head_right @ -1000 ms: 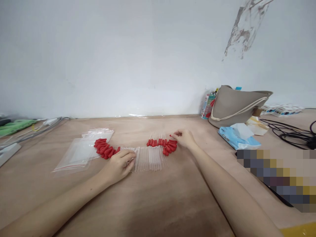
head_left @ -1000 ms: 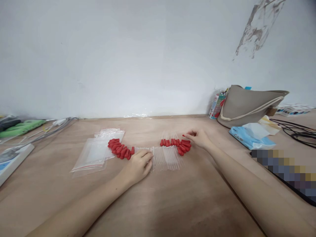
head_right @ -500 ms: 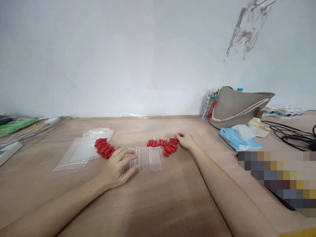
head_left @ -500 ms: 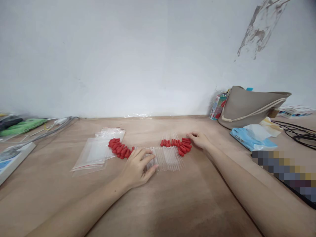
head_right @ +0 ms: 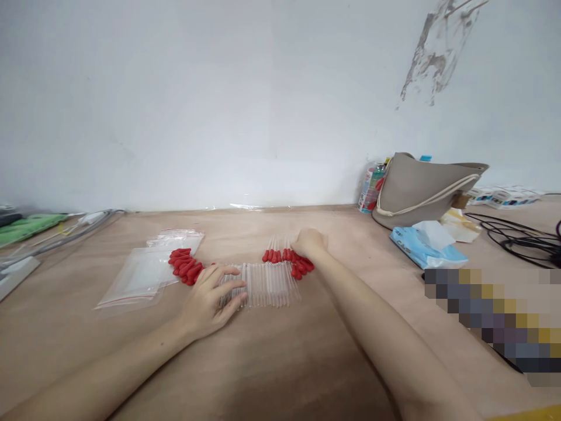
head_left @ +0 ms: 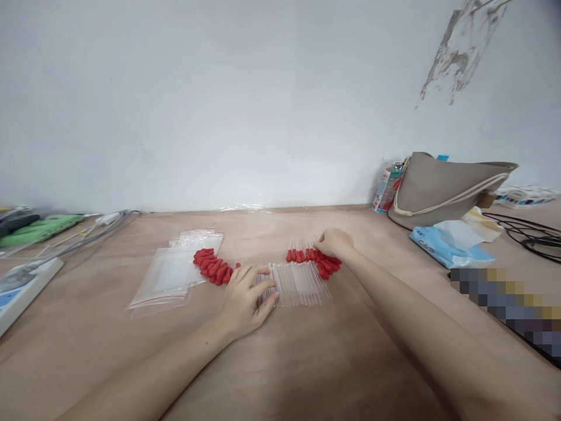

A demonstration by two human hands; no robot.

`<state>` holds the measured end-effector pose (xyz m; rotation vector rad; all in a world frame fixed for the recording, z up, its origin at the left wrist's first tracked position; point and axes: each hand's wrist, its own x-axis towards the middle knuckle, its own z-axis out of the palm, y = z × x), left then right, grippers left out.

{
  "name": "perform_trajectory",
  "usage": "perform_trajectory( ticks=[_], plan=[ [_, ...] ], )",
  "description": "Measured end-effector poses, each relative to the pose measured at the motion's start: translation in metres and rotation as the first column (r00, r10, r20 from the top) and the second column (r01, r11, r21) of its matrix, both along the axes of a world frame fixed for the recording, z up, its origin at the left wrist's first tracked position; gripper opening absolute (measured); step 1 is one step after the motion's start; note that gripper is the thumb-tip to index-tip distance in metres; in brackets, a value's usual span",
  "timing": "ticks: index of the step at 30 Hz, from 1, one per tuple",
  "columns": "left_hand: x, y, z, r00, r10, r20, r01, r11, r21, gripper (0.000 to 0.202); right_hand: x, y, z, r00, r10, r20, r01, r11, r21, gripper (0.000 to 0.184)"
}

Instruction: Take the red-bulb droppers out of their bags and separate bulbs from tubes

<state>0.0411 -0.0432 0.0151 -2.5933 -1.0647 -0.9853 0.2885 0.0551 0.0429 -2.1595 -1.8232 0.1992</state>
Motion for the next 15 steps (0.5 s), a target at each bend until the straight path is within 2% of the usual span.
perform_trajectory(
  ticks=[9,12,15],
  plan=[
    [0.002,0.000,-0.001,1.000,-0.022,-0.009,0.022,1.000,-0.020,0.014,-0.004,0.025,0.006,0.996,-0.084,0.038,0.090,0.965,-0.247,0.019],
    [0.000,0.000,-0.001,1.000,-0.029,-0.008,0.029,0.999,-0.013,0.015,-0.005,0.024,0.013,0.998,-0.060,0.007,0.060,0.962,-0.265,0.015],
    [0.000,0.001,-0.002,1.000,-0.026,0.003,0.026,1.000,0.009,0.016,-0.007,0.015,0.026,0.999,0.013,-0.040,-0.021,0.976,-0.218,0.030]
  ],
)
